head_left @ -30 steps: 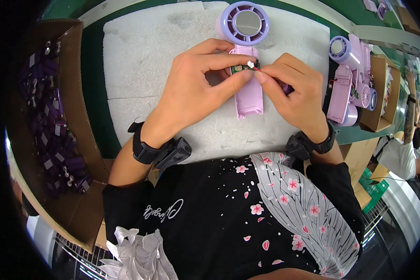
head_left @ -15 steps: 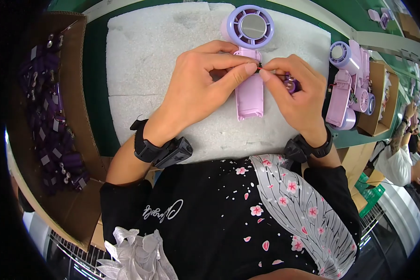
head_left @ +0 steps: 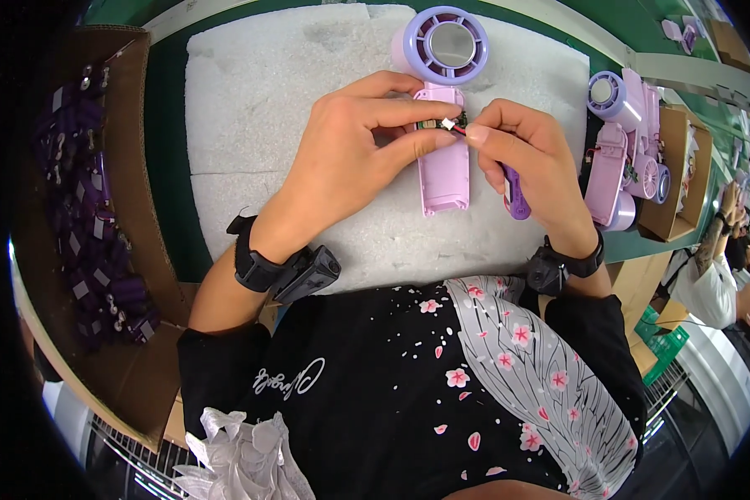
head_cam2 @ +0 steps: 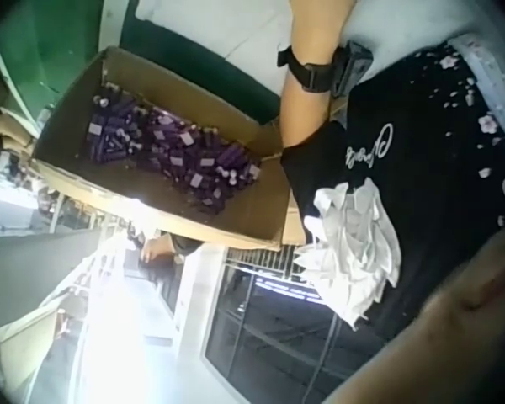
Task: Assembling handheld electric fans by installing circuit boards and batteries into the plastic housings.
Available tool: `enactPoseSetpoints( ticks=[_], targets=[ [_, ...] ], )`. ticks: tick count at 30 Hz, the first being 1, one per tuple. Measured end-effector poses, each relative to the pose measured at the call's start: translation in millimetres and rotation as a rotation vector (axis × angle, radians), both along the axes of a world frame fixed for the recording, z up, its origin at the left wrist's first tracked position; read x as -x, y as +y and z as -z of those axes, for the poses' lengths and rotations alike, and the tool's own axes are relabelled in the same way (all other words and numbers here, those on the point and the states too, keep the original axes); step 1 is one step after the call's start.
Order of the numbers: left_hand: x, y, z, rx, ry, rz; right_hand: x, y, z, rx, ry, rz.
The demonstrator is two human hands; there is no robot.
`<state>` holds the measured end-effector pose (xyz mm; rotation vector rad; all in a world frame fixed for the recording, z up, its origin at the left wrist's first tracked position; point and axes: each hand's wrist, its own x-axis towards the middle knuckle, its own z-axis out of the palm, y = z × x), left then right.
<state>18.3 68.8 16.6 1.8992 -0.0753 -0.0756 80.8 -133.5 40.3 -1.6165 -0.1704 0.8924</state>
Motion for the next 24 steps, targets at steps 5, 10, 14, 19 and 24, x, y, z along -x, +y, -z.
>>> enactPoseSetpoints(
  ticks=[5,10,14,19,24],
  targets=[
    [-0.3,-0.3,2.0,-0.037,-0.066,-0.008,-3.5,0.9,-0.5,-0.030,0.160,-0.029],
    [-1.4,-2.3,2.2,0.047,-0.027,-0.054,8.3,6.3,7.4,0.162,-0.738,-0.024],
    [-1.4,-5.0,0.1,0.076,-0.022,-0.089,8.9,6.8,7.5,0.130,-1.117,-0.013],
    [-1.5,-6.5,0.6,0.054,-0.054,-0.107,16.2,7.0,7.0,0.226,-1.174,-0.026],
    [-2.2,-4.0,1.8,0.070,-0.039,-0.091,14.1,7.4,11.2,0.160,-1.068,-0.021]
  ],
)
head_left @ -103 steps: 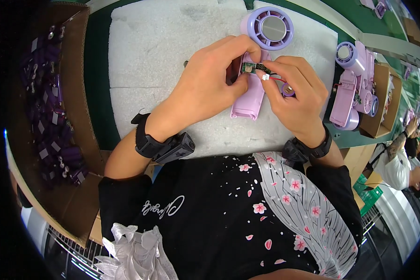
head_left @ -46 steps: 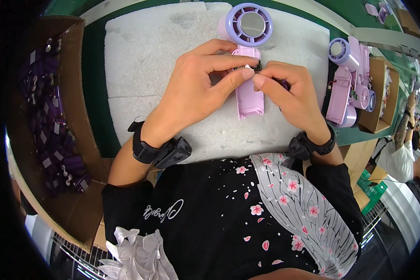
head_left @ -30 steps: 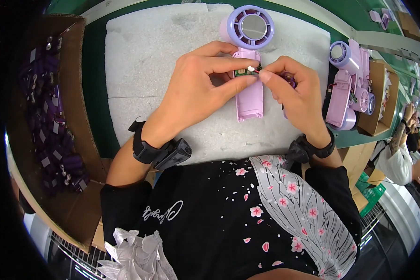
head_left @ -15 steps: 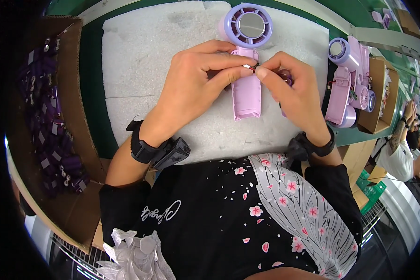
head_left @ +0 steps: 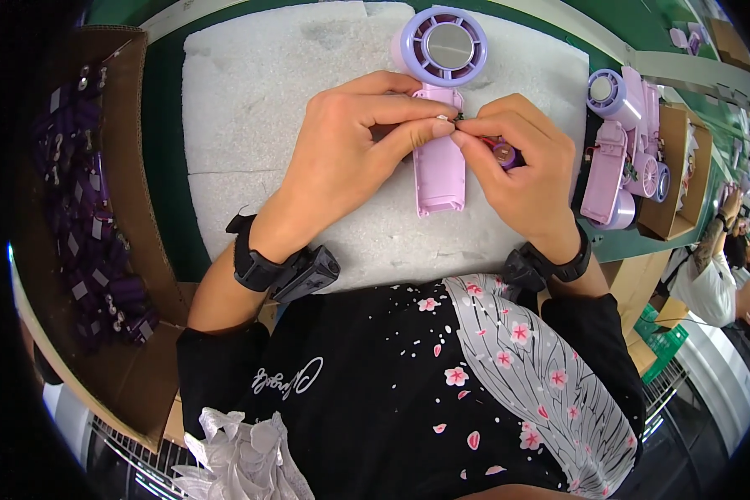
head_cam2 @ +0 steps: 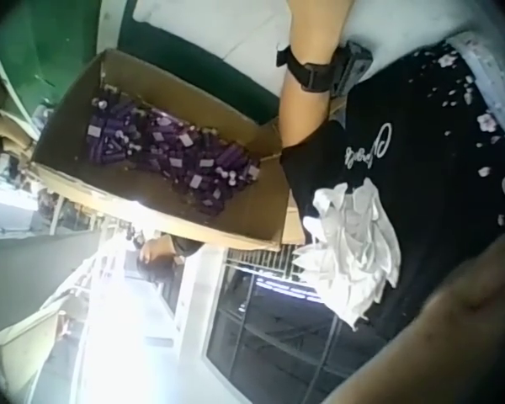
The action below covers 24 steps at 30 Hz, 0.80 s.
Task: Assembling handheld electric fans by installing circuit boards and batteries into the plastic housings.
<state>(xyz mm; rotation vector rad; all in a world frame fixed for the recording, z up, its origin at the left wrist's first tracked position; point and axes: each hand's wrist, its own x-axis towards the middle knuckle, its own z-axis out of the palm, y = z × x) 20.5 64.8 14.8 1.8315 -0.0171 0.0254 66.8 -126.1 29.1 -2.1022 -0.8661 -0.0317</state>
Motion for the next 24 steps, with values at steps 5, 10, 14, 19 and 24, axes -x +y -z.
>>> enactPoseSetpoints(
  ticks=[5,10,14,19,24],
  targets=[
    [0.2,5.4,0.0,0.007,0.026,0.091,0.0,-1.3,1.7,-0.026,0.123,-0.019],
    [-0.2,6.3,-1.7,0.067,0.070,0.114,3.2,-0.7,3.0,-0.010,0.161,-0.037],
    [-0.6,7.1,-5.7,0.043,0.078,0.127,4.9,0.3,2.9,-0.005,0.131,-0.054],
    [-0.2,10.1,-9.2,0.027,0.138,0.202,7.6,0.4,3.8,0.011,0.111,-0.057],
    [-0.3,7.9,-3.6,0.063,0.139,0.131,7.9,-0.2,2.1,0.021,0.129,-0.066]
  ],
)
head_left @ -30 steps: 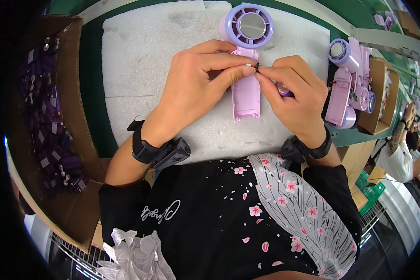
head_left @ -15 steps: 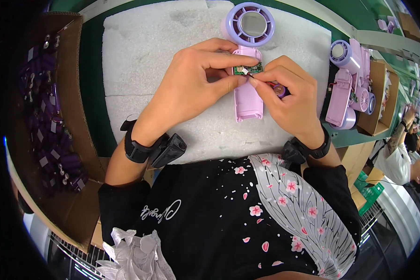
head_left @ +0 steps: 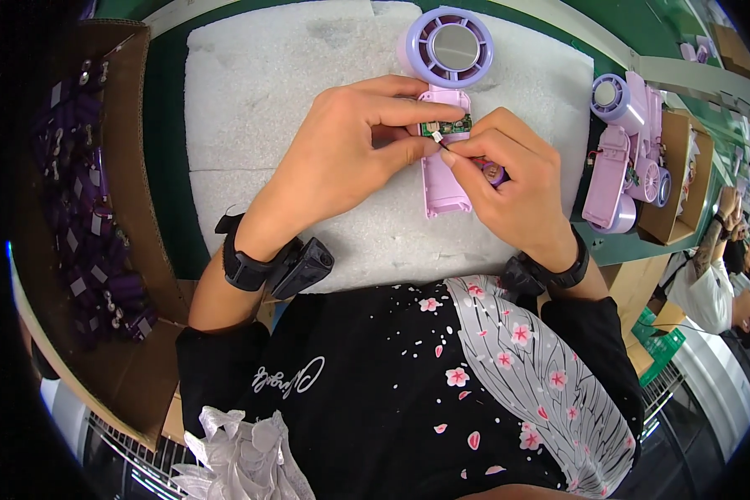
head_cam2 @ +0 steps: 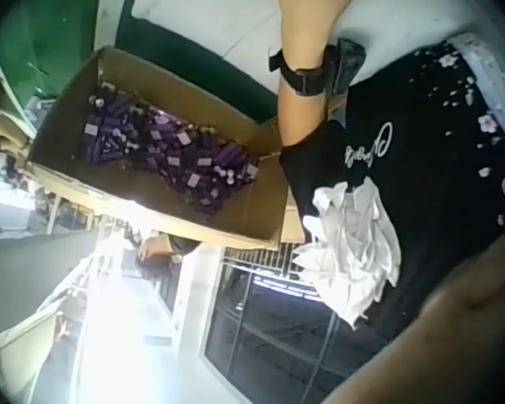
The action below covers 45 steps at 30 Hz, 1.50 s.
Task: Assembling handheld electric fans by installing circuit boards and batteries into the plastic housings.
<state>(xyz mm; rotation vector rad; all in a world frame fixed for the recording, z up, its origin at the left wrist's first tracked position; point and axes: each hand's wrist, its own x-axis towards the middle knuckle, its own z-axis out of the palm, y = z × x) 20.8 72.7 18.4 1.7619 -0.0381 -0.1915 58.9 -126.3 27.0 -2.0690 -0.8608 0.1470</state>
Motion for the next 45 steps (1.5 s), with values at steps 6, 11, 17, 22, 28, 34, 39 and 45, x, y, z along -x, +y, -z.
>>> enactPoseSetpoints(
  ticks=[6,11,17,22,28,34,39,45],
  targets=[
    [-0.7,0.7,1.2,-0.054,-0.047,0.018,0.1,-0.2,1.4,0.004,0.004,-0.009],
    [1.1,1.2,-4.2,-0.059,-0.009,0.060,1.4,1.0,0.2,0.020,0.003,0.008],
    [0.5,0.1,-1.3,-0.034,-0.060,0.047,4.1,1.6,1.3,0.013,-0.053,0.033],
    [1.4,-0.9,-1.0,-0.077,-0.099,0.033,5.2,2.5,4.1,0.003,-0.095,0.045],
    [1.5,-1.9,-3.9,-0.072,-0.060,0.037,5.7,4.3,4.5,0.008,-0.181,0.019],
    [0.2,-5.1,-3.4,-0.165,-0.129,-0.002,3.4,5.0,6.2,-0.014,-0.216,0.015],
    [1.4,-7.4,-3.9,-0.220,-0.192,-0.058,-5.5,4.3,-1.6,-0.029,-0.115,0.002],
    [0.4,-10.6,-2.9,-0.187,-0.211,-0.067,-11.2,4.2,-4.3,-0.004,-0.056,0.073]
  ],
)
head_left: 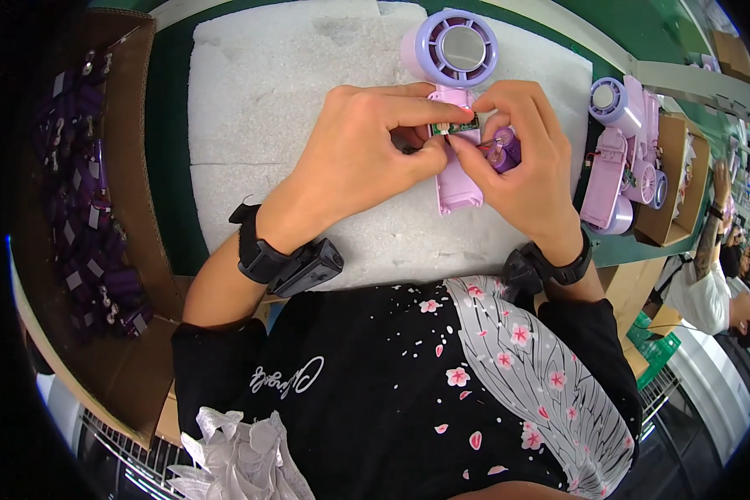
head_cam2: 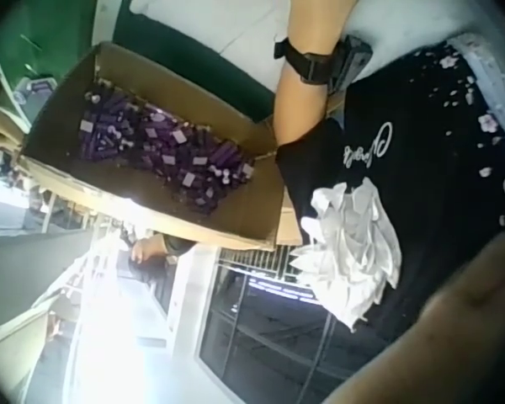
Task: Assembling handheld electric fans by installing circuit boards and batteries into the plastic housings.
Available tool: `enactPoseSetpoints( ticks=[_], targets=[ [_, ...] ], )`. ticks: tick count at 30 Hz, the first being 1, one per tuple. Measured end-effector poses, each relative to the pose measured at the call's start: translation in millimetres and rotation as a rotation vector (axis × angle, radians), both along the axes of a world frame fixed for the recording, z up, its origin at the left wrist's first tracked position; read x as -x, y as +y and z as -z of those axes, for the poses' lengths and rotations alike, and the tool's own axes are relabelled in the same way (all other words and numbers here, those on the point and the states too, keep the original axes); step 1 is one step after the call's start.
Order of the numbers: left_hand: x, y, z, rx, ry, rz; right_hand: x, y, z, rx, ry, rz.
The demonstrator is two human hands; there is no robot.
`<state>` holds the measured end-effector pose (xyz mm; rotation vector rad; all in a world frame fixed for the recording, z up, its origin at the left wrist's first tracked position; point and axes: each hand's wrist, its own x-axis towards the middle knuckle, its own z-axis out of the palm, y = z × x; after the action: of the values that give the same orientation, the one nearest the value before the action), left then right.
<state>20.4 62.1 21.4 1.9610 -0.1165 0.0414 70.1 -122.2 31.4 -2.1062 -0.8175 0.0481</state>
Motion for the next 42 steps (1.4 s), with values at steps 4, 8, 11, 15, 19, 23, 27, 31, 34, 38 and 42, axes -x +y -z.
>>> enactPoseSetpoints(
  ticks=[4,8,11,15,19,23,27,31,34,38,42],
  targets=[
    [-0.1,-0.9,4.6,-0.004,-0.065,-0.016,-2.3,0.4,3.9,0.030,-0.054,-0.034],
    [-1.2,0.3,2.6,-0.037,-0.085,0.011,-1.1,-1.1,2.2,0.073,-0.093,-0.048],
    [-1.7,2.3,0.9,-0.071,-0.063,0.038,-1.6,-1.1,2.0,0.083,-0.106,-0.048],
    [-2.2,3.2,2.4,-0.089,-0.070,0.034,-1.9,-0.2,4.2,0.068,-0.123,-0.039],
    [-3.5,3.6,1.2,-0.068,-0.053,0.033,-1.5,2.1,7.5,0.046,-0.114,-0.005],
    [-2.7,3.8,2.5,-0.066,-0.004,0.020,-2.9,0.8,5.6,0.046,-0.062,-0.012],
    [-2.0,3.0,9.3,0.007,-0.068,-0.003,-6.7,-5.8,-7.0,0.096,0.201,-0.096],
    [-2.0,8.6,10.3,0.078,-0.045,-0.031,-8.2,-13.9,-11.9,0.068,0.524,-0.171],
    [-3.6,11.9,5.4,0.082,-0.011,-0.025,-9.6,-20.5,-8.5,-0.032,0.591,-0.195],
    [-4.0,18.5,2.5,0.142,0.125,0.001,-10.1,-21.3,-23.8,-0.010,0.687,-0.218],
    [-2.9,18.8,3.1,0.137,0.134,-0.010,-12.5,-22.1,-31.2,-0.034,0.877,-0.160]
  ],
)
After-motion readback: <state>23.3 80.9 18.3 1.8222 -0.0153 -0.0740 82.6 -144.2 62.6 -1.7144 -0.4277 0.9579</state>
